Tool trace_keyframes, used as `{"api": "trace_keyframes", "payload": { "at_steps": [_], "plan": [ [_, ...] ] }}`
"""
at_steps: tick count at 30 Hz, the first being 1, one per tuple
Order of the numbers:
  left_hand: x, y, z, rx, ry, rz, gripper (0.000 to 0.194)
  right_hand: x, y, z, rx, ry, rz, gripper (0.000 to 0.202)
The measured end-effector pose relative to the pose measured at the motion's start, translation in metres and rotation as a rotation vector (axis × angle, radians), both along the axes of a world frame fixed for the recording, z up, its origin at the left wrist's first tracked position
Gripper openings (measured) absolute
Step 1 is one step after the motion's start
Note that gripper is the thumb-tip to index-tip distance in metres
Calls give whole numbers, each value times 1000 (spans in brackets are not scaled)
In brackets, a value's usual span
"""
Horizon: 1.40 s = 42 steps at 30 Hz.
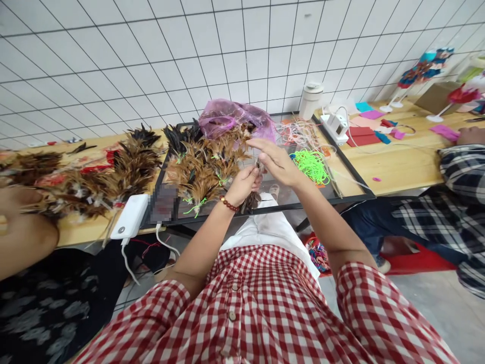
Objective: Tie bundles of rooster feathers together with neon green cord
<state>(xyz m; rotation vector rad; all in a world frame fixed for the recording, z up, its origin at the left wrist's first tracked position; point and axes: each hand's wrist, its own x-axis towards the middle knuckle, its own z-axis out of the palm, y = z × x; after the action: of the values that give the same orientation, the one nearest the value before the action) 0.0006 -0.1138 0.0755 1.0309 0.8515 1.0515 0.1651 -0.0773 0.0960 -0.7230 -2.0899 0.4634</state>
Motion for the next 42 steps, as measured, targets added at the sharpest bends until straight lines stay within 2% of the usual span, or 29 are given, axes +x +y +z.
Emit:
{"api": "trace_keyframes", "payload": {
  "at_steps": [3, 6, 10, 14, 18, 22, 25, 28, 30, 33, 35, 38, 40, 42],
  "plan": [
    [2, -9, 1, -79, -63, -39, 34, -10, 11, -2, -120, -126, 228, 60],
    [2, -11, -3, -153, -55, 5, 35, -6, 17, -13, -308, -70, 312, 62],
    [1, -6, -7, -152, -73, 32, 35, 9, 20, -27, -571, 227, 313, 72],
    [6, 2, -8, -136, -92, 23, 29, 10, 15, -40, -769, 297, 317, 71],
    [11, 4, -15, -148, -115, -37, 28, -6, 5, -47, -850, 439, 345, 55],
    [12, 3, -22, -165, -241, -95, 30, -16, 1, -51, -910, 570, 312, 46],
    [10, 3, -23, -203, -215, -72, 28, -18, 1, -54, -886, 592, 260, 48],
    [7, 4, -24, -221, -96, 4, 29, -13, 1, -53, -709, 527, 161, 56],
    [6, 2, -24, -212, -66, -5, 31, -6, 0, -49, -528, 386, 93, 64],
    [6, -3, -28, -196, -93, -59, 30, 3, -2, -44, -331, 127, 96, 65],
    [8, -7, -31, -203, -118, -61, 31, 6, -3, -44, -303, 40, 130, 64],
    [11, -9, -34, -239, -140, -3, 34, 9, -2, -50, -354, 32, 159, 65],
    [10, -6, -33, -244, -167, 65, 34, 17, 0, -57, -395, 107, 107, 65],
    [6, -1, -31, -239, -188, 106, 34, 29, -1, -66, -427, 179, -15, 64]
  ]
}}
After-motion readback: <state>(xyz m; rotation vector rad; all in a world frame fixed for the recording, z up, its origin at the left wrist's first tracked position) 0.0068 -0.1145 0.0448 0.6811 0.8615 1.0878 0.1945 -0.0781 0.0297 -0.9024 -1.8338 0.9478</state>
